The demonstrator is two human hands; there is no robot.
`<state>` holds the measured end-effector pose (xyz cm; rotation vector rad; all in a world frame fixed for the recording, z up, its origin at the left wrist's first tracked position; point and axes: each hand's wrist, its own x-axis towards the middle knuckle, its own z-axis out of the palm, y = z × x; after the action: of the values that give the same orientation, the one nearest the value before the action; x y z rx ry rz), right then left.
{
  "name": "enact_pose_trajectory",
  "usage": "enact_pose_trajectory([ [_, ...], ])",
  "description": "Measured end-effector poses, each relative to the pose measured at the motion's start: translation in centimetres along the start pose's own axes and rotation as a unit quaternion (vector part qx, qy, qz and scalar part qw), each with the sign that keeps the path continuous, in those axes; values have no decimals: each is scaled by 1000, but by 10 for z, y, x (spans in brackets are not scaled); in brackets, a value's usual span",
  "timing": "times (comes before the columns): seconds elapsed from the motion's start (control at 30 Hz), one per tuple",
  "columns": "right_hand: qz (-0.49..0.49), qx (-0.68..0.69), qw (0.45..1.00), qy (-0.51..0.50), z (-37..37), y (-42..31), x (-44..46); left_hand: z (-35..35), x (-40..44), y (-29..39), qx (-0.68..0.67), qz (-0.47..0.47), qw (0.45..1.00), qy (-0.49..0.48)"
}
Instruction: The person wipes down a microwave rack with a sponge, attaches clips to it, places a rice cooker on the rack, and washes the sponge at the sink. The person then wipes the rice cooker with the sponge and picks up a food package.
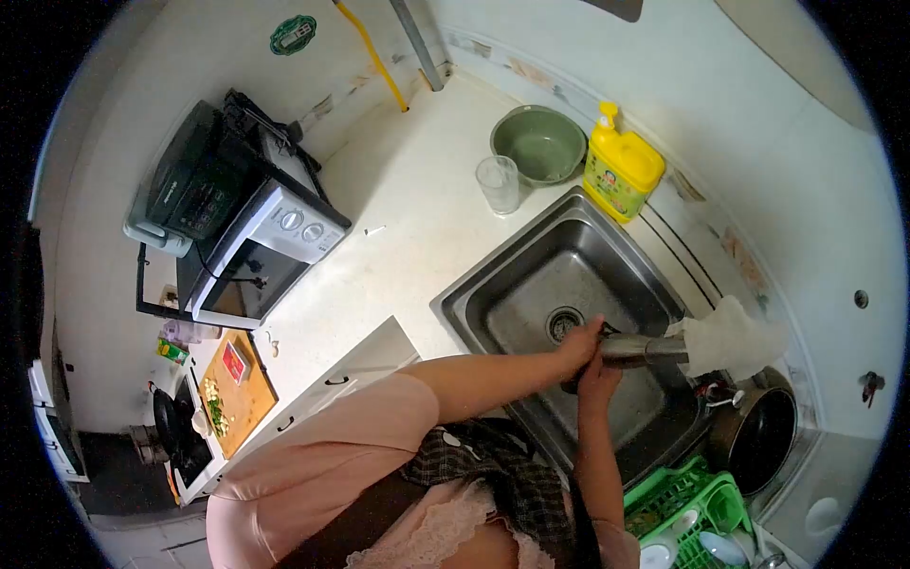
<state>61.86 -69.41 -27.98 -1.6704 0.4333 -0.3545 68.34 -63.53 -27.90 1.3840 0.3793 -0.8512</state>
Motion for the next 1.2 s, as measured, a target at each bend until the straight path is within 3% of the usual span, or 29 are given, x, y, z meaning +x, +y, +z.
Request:
enact_pose_trajectory([
  [0.03, 1, -1, 1000, -2, -1, 4, 1, -2, 7, -6, -2, -1, 1000, 1],
  [0.1, 112, -41, 993, -3, -4, 9, 3, -7, 21, -18, 195, 111, 973, -43],
  [0.13, 112, -42, 993, -5, -5, 14, 5, -6, 20, -19, 194, 111, 974, -43],
  [0.2, 233, 85, 968, 37, -6, 27, 12, -5, 17, -19, 197, 170, 964, -54],
  [0.23, 234, 84, 968, 37, -8, 30, 17, -4, 19, -22, 197, 169, 964, -54],
  [0.3, 361, 151, 919, 48, -16, 36, 28, 0, 18, -21, 347, 266, 899, -21],
  [0.33, 361, 151, 919, 47, -20, 38, 33, -1, 14, -16, 347, 266, 899, -21],
  [0.4, 348, 223, 910, 24, -35, 45, 42, 0, -2, -3, 238, 155, 958, -50],
  [0.43, 327, 218, 919, 17, -43, 55, 53, 2, -12, 2, 236, 153, 958, -49],
  [0.5, 199, 143, 969, 23, -65, 88, 94, 3, -23, 8, 166, 160, 970, -76],
  [0.57, 87, 69, 993, 37, -88, 109, 130, 8, -17, 4, 195, 153, 968, -44],
  [0.63, 108, 56, 992, 25, -107, 98, 153, 6, -25, 14, 220, 146, 964, -11],
  [0.7, 128, 44, 991, 17, -118, 91, 166, -4, -44, 37, 118, 97, 980, -127],
  [0.83, 86, 293, 952, -8, -133, 72, 173, -15, -9, 10, 179, 159, 965, -104],
  [0.9, 73, 354, 932, -4, -126, 71, 167, -22, -3, 4, 172, 143, 975, 1],
  [0.97, 10, 145, 984, 107, -92, 76, 157, -31, -8, 8, 128, 129, 983, 17],
  [1.03, 45, 146, 981, -123, -107, 144, 139, -37, 9, -6, 52, 129, 990, 26],
  [1.07, 212, 153, 961, -92, -73, 100, 93, -36, 9, -6, 52, 130, 990, 22],
  [1.1, 319, 136, 931, -115, -47, 65, 63, -38, 8, -6, 37, 141, 989, 30],
  [1.17, 353, 334, 862, -146, -9, 59, 18, -39, 6, -6, 22, 150, 988, 40],
  [1.2, 355, 336, 860, -147, 4, 43, 9, -39, 3, -6, 37, 140, 987, 75],
])
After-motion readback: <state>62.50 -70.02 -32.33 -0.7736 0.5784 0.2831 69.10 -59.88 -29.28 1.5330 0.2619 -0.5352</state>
